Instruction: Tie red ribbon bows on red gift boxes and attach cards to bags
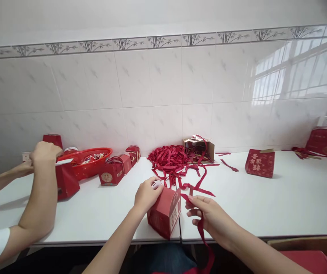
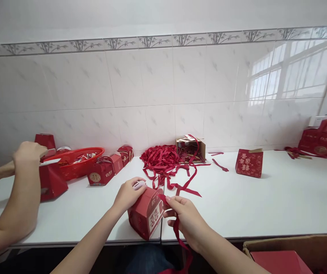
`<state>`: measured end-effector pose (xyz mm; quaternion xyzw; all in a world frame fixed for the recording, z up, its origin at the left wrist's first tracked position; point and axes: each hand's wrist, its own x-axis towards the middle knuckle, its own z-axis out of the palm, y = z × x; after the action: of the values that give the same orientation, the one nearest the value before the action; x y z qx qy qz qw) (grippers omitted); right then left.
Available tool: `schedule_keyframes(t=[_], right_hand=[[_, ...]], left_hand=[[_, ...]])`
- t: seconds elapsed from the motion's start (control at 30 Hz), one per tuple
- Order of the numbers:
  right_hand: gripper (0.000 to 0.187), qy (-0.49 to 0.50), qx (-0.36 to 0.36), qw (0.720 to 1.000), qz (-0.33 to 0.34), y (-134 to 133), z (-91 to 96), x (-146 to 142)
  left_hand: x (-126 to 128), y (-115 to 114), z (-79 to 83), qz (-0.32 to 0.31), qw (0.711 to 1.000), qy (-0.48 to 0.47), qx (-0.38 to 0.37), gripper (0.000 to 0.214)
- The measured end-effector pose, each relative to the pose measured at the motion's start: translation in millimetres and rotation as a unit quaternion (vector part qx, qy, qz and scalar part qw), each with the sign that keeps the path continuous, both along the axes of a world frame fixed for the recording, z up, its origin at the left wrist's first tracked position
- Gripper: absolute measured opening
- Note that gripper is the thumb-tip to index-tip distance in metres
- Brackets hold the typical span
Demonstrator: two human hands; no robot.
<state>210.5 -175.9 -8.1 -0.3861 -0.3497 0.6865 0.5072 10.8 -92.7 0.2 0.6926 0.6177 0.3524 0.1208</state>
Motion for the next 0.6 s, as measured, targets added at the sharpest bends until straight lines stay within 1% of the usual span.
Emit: schedule_keyframes(t=[0.1, 0.23, 0.4, 0.6], right_hand=[[0.034, -0.002, 0.019, 1.000, -0.002, 2, -5.3, -9], [0.036, -0.017, 0.039, 0.999, -0.017, 2, -11.8, -13], [0.036, -0.035, 0.045, 0.998, -0.030, 2, -18.4, -13], [0.037, -0.053, 0.047, 0.997, -0.041, 2, -21.9, -15]], left_hand=[[3, -9, 0.4, 0.005, 0.999, 0.044, 0.004, 0.021], [8, -16, -0.2, 0.014, 0.995, 0.093, 0.013, 0.021], [10, -18, -1.5, 0.014, 0.994, 0.107, 0.019, 0.021], [10, -18, -2.3, 0.014, 0.993, 0.113, 0.023, 0.022]])
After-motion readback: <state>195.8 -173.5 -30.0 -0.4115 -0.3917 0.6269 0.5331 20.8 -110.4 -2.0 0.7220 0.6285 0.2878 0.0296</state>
